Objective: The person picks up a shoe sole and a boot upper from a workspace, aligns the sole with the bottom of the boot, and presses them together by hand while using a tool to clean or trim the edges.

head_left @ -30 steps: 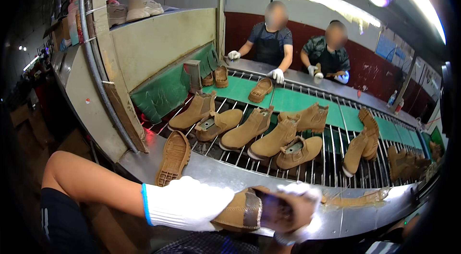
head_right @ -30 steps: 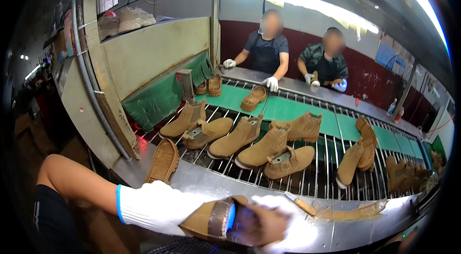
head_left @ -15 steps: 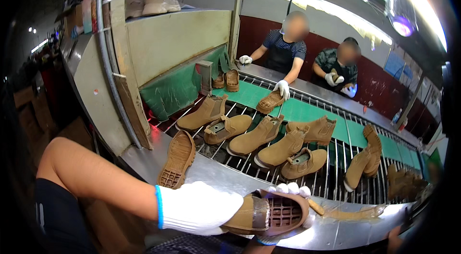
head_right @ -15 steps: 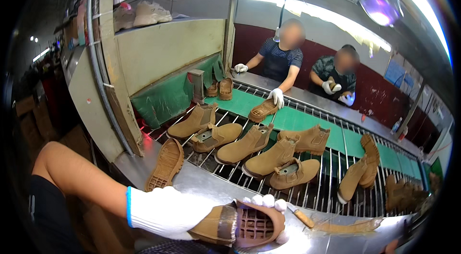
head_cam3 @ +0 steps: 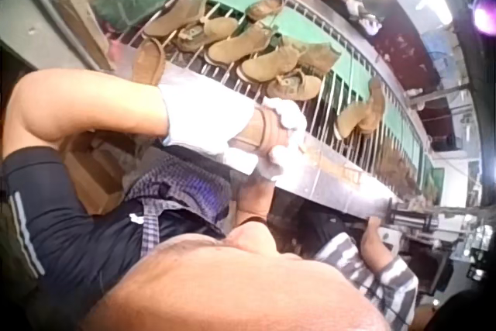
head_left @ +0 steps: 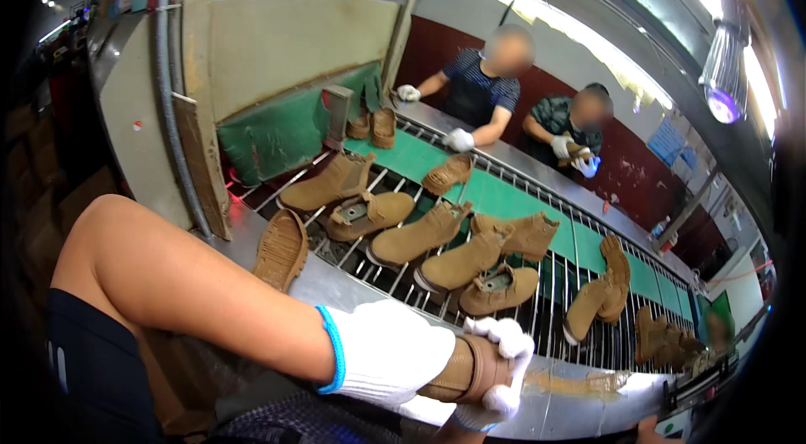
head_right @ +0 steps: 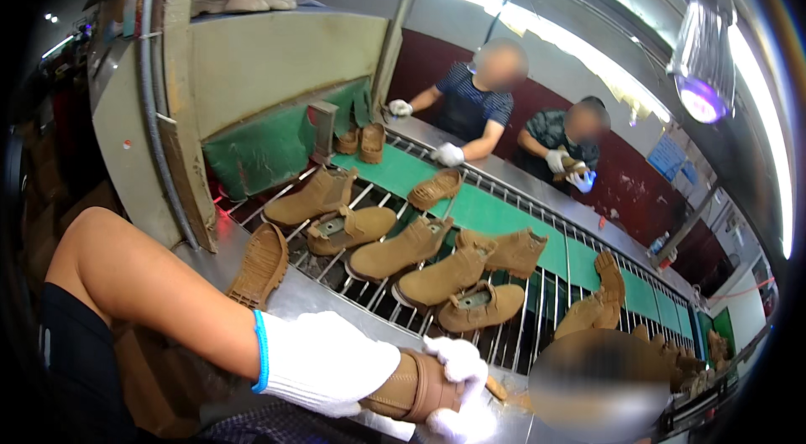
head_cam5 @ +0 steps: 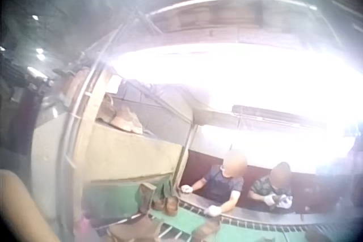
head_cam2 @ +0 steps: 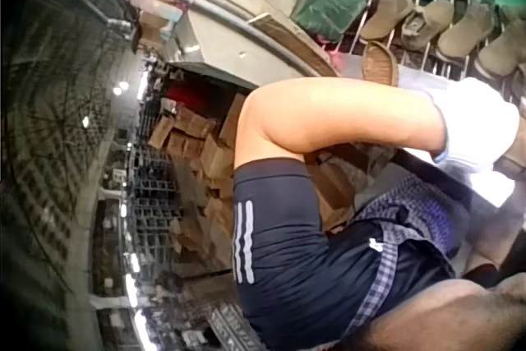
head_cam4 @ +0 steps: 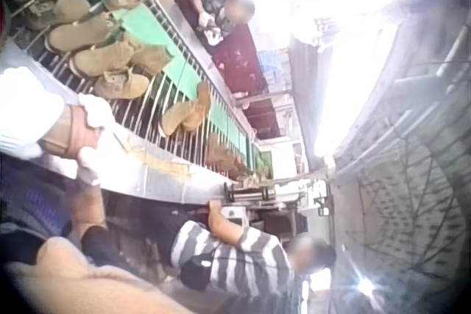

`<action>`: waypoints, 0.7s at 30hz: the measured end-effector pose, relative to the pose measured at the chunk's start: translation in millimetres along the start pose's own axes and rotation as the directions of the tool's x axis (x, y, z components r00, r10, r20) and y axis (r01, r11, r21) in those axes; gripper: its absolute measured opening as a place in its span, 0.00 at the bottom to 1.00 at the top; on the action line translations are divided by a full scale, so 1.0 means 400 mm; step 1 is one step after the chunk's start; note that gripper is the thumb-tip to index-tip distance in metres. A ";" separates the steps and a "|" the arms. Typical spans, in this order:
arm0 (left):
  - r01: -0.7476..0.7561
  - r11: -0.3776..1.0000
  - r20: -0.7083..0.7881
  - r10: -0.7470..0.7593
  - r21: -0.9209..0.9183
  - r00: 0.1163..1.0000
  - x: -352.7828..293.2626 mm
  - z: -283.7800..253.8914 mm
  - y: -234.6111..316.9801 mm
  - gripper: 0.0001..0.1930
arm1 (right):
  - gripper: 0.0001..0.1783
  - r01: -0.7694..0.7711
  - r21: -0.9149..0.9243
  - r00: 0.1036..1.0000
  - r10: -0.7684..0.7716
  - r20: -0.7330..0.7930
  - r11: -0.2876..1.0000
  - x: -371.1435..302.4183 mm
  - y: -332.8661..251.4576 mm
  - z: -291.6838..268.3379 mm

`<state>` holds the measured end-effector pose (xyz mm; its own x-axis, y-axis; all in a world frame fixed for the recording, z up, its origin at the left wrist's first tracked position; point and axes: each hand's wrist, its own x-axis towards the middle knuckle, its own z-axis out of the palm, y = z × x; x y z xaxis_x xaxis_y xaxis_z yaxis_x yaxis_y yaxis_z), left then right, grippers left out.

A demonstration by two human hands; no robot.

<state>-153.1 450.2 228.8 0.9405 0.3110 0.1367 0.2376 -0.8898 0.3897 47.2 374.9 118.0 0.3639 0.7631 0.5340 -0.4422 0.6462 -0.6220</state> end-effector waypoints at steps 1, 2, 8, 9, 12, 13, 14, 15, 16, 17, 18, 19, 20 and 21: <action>0.035 0.999 0.015 -0.035 -0.020 0.999 -0.004 -0.008 0.013 0.20 | 0.36 -0.069 0.007 0.997 0.069 -0.026 0.998 0.002 -0.006 0.009; 0.069 0.997 0.032 -0.067 -0.039 0.997 -0.005 -0.018 0.027 0.19 | 0.36 -0.103 -0.003 0.995 0.103 -0.014 0.995 0.008 -0.012 0.010; -0.003 0.999 0.241 -0.005 0.034 0.970 0.112 -0.041 0.019 0.20 | 0.27 -0.196 -0.272 0.973 0.221 0.063 0.942 0.025 -0.115 -0.084; -0.008 0.999 0.240 -0.003 0.044 0.971 0.123 -0.036 0.017 0.21 | 0.27 -0.216 -0.278 0.970 0.239 0.051 0.936 0.024 -0.126 -0.094; -0.010 0.998 0.236 -0.005 0.062 0.972 0.157 -0.024 -0.005 0.26 | 0.27 -0.266 -0.229 0.962 0.274 0.004 0.936 0.019 -0.146 -0.123; 0.044 0.997 0.207 -0.030 -0.063 0.978 0.150 -0.042 0.000 0.34 | 0.27 -0.280 -0.195 0.960 0.280 -0.025 0.940 0.015 -0.151 -0.130; 0.013 0.987 0.094 0.002 -0.159 0.996 0.132 -0.017 -0.025 0.38 | 0.27 -0.292 -0.158 0.956 0.288 -0.052 0.943 0.010 -0.158 -0.132; -0.013 0.970 0.017 0.017 -0.242 1.000 0.113 0.010 -0.043 0.38 | 0.27 -0.315 -0.129 0.949 0.311 -0.054 0.940 0.007 -0.163 -0.125; -0.047 0.944 -0.061 0.029 -0.326 0.998 0.099 0.039 -0.056 0.39 | 0.27 -0.295 -0.117 0.955 0.290 -0.059 0.948 -0.002 -0.157 -0.124; -0.122 0.941 -0.148 0.078 -0.315 0.986 0.095 0.065 -0.063 0.40 | 0.26 -0.274 -0.106 0.961 0.268 -0.064 0.956 -0.009 -0.144 -0.125; -0.119 0.930 -0.183 0.057 -0.347 0.981 0.084 0.080 -0.048 0.41 | 0.26 -0.260 -0.101 0.965 0.254 -0.073 0.960 -0.022 -0.143 -0.129; -0.114 0.921 -0.216 0.033 -0.373 0.976 0.062 0.082 -0.029 0.42 | 0.24 -0.272 -0.089 0.961 0.265 -0.075 0.958 -0.034 -0.145 -0.124; -0.111 0.910 -0.249 0.008 -0.400 0.969 0.049 0.084 -0.020 0.42 | 0.23 -0.278 -0.120 0.959 0.267 -0.096 0.953 -0.043 -0.151 -0.117; -0.064 0.930 -0.196 -0.009 -0.362 0.981 0.040 0.094 -0.023 0.44 | 0.22 -0.299 -0.151 0.952 0.283 -0.121 0.942 -0.052 -0.158 -0.109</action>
<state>-131.2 450.6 193.3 0.8725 0.3787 0.3087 0.0733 -0.7261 0.6836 103.4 318.5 121.4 0.3205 0.9100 0.2632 -0.4020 0.3822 -0.8320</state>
